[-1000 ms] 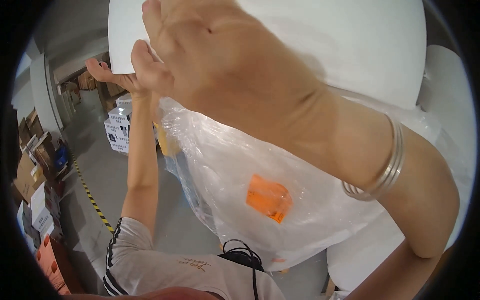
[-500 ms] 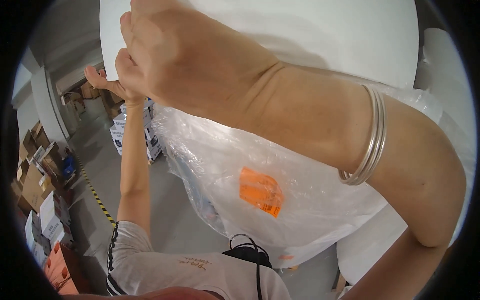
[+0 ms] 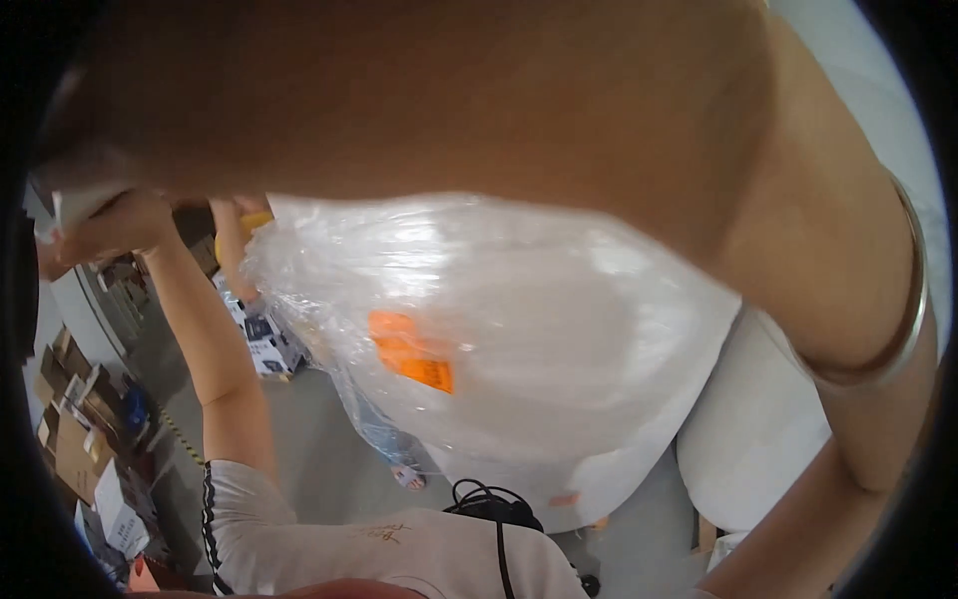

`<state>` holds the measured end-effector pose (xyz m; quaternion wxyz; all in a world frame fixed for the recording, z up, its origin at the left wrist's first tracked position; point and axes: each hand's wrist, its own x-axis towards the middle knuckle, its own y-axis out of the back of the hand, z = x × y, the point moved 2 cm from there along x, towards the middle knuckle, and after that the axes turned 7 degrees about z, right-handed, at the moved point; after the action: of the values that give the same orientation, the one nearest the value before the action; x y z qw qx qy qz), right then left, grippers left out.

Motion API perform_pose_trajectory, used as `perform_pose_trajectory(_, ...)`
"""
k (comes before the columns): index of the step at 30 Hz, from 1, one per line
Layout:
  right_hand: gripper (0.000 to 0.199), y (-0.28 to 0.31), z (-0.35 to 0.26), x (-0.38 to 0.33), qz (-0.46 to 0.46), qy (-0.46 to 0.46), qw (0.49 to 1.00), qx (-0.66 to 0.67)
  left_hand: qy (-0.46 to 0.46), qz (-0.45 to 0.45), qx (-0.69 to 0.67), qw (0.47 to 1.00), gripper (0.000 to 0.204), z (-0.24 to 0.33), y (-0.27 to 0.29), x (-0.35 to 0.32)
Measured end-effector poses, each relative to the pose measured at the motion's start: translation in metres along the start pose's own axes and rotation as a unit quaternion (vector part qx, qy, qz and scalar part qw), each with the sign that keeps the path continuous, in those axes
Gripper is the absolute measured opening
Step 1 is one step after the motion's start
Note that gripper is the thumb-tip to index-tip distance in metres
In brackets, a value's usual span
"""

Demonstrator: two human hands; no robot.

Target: Prepare and move large rolls of paper and their associated spindles in a paper mill.

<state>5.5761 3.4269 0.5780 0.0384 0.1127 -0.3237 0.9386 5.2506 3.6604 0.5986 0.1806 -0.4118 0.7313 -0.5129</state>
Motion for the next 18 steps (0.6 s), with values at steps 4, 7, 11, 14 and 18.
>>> perform_pose_trajectory(4, 0.021, 0.016, 0.055, -0.018, 0.032, -0.030, 0.998, -0.034, -0.133, 0.049, 0.060, 0.988, 0.041, 0.048, -0.008, 0.068)
perform_pose_trajectory(7, 0.021, 0.088, 0.083, -0.036, 0.047, -0.035, 0.997, -0.042, -0.216, -0.050, 0.283, 0.933, 0.035, 0.098, -0.002, 0.094)
perform_pose_trajectory(11, 0.021, 0.135, 0.066, 0.046, 0.121, -0.077, 0.988, -0.054, -0.338, -0.131, 0.354, 0.862, 0.039, 0.156, -0.011, 0.141)
perform_pose_trajectory(14, 0.022, 0.145, 0.074, 0.032, 0.058, -0.125, 0.990, -0.002, -0.341, -0.151, 0.222, 0.901, 0.048, 0.209, -0.013, 0.142)
perform_pose_trajectory(18, 0.021, 0.142, 0.076, 0.026, 0.036, -0.183, 0.981, 0.053, -0.278, -0.214, 0.113, 0.930, 0.057, 0.236, -0.007, 0.151)
